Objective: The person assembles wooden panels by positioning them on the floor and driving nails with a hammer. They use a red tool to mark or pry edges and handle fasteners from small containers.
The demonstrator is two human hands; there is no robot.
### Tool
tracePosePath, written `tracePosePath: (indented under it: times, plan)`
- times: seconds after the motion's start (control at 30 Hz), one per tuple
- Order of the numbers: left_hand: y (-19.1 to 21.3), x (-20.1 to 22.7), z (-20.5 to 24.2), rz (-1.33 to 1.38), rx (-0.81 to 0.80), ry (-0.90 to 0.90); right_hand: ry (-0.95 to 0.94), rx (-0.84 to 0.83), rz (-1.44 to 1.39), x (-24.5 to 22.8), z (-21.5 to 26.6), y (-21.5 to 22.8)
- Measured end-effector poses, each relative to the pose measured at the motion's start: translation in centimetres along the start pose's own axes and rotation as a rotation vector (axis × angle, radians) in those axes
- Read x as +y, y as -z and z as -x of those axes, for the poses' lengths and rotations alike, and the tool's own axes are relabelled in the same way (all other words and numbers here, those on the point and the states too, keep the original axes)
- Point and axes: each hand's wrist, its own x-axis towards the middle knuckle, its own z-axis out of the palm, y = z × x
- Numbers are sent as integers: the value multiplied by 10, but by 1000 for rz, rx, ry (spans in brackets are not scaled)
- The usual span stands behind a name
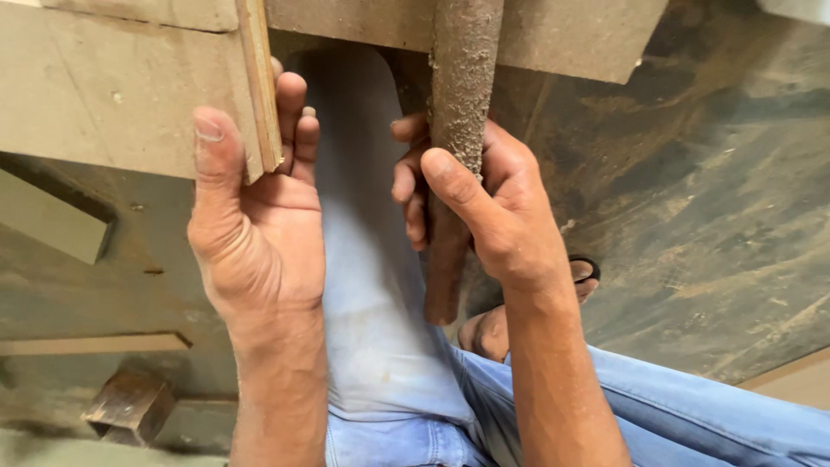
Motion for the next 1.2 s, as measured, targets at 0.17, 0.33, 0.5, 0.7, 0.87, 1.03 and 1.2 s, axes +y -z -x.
tracePosePath:
  times: [0.17, 0.33, 0.5, 0.7, 0.87, 1.03, 1.2]
  plan:
    - [1, 4, -2, -99, -15, 3, 31, 15, -16, 6, 0, -4]
    - [14, 46, 13, -585, -96, 90, 73, 50, 49, 4, 2, -18]
    - [19, 99, 24, -784, -85, -368, 98, 91, 179, 1, 2, -23]
    - [6, 119, -81, -1081, -198, -1258, 174, 175, 403, 5, 5, -32]
    - [-36, 129, -160, -1389, -426, -999, 166, 223, 473, 2, 5, -44]
    - [-113, 115, -185, -1772, -775, -978, 222, 329, 712, -4, 5, -48]
    - [-129, 115, -197, -1749, -1094, -1286, 141, 396, 663, -12, 2, -54]
